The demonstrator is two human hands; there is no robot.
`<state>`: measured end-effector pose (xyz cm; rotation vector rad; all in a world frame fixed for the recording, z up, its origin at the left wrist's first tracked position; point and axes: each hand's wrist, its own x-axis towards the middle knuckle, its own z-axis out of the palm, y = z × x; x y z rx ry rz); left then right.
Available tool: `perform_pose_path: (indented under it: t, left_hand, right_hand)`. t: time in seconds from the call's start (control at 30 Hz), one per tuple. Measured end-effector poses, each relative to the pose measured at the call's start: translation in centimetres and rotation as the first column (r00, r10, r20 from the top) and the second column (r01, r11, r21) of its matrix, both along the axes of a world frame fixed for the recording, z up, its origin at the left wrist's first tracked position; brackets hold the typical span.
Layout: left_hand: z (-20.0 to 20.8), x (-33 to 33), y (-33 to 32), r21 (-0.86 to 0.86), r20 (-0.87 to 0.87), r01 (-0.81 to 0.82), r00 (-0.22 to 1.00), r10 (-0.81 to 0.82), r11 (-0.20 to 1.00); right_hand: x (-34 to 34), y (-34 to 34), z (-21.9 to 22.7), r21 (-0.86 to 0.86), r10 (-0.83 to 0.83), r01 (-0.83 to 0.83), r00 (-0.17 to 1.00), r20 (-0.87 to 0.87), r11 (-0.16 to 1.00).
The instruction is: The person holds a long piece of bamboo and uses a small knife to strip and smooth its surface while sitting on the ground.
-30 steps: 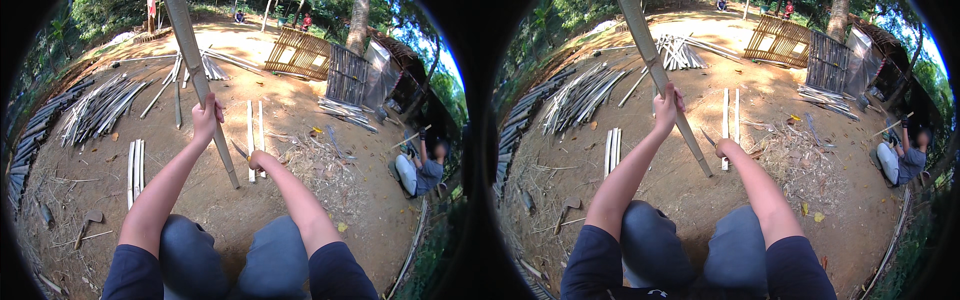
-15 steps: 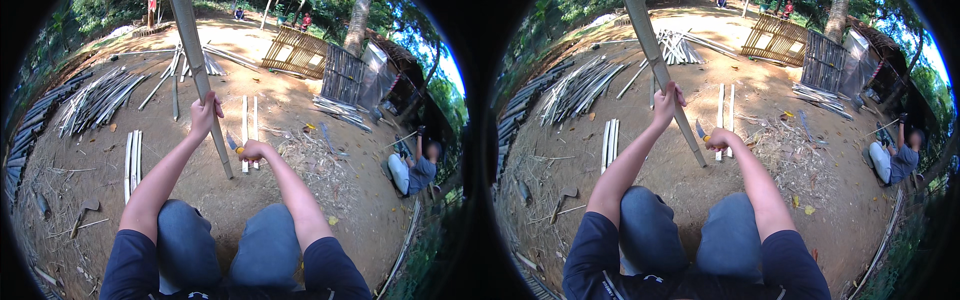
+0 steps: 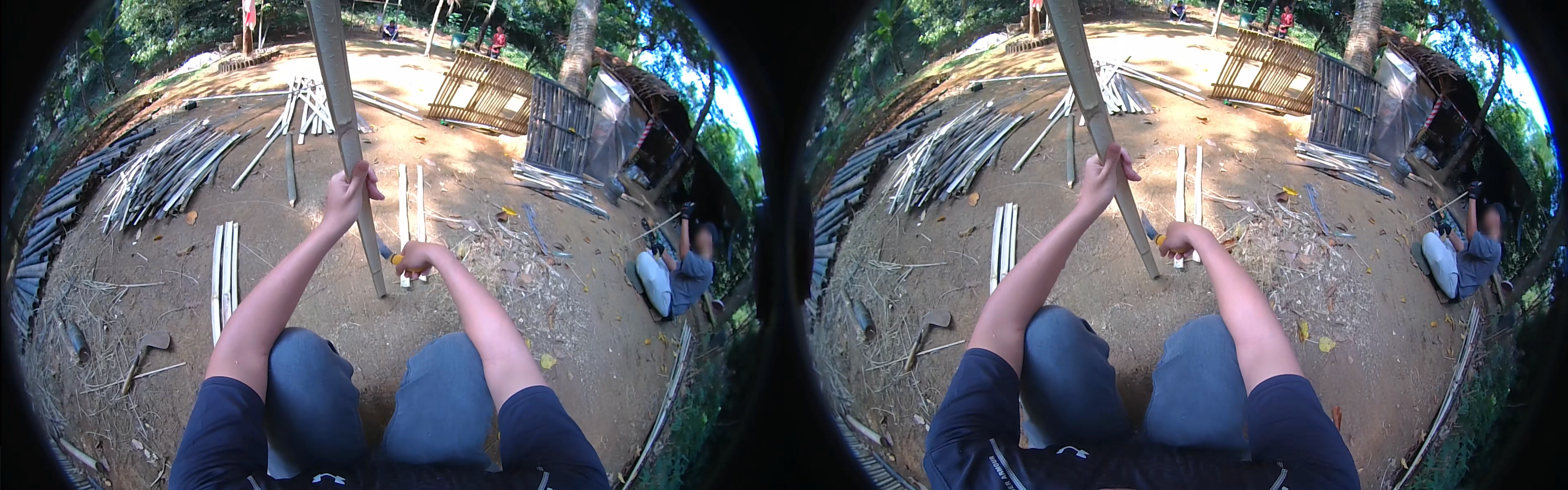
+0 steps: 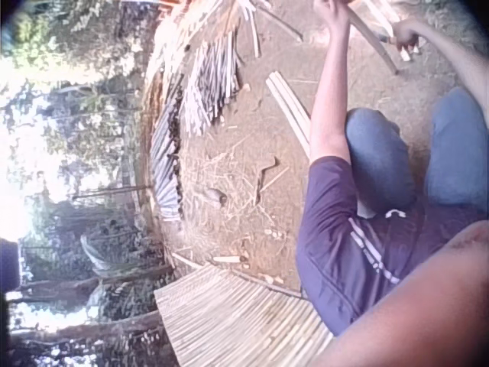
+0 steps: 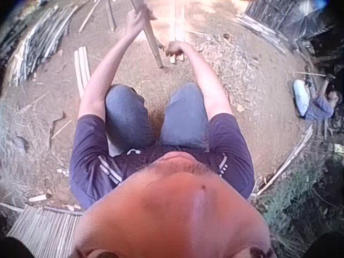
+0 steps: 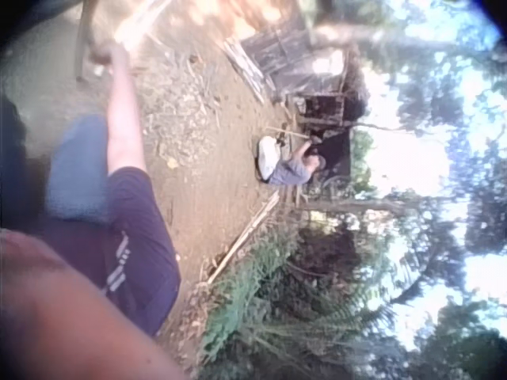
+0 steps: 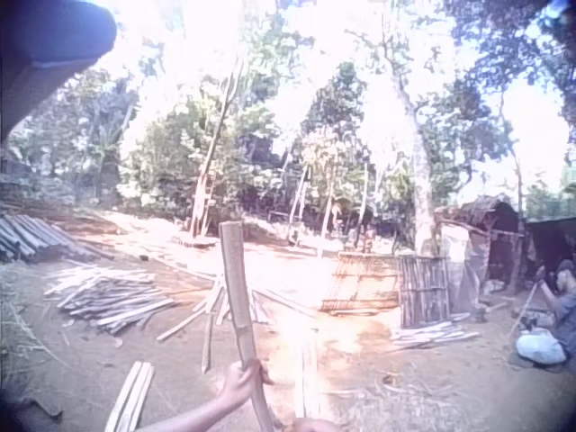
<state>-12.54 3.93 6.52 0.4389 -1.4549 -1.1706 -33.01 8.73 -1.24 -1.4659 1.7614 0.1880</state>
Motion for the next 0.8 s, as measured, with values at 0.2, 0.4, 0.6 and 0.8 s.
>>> perform_pose_path:
  t: [0.2,0.4,0.6,0.8]
  left_hand:
    - [0.3,0.2,-0.8,-0.145,0.142,-0.129,0.978,0.15,0.981]
    - [2.8,1.3,-0.7,-0.262,-0.046,-0.357,0.932,0.358,0.897]
    - [6.2,3.1,-0.8,-0.133,-0.285,-0.476,0.858,0.427,0.869]
    - [8.8,5.9,-0.6,-0.072,-0.354,-0.496,0.824,0.443,0.865]
  right_hand:
    - [0.5,0.2,0.7,0.034,-0.014,0.013,0.999,0.033,0.999]
    - [0.6,0.1,0.6,0.026,0.001,-0.001,1.0,0.022,1.0]
    - [0.8,0.1,0.4,0.021,0.031,-0.032,0.999,0.02,0.999]
    - [0.9,-0.1,0.4,0.027,0.036,-0.037,0.999,0.032,0.999]
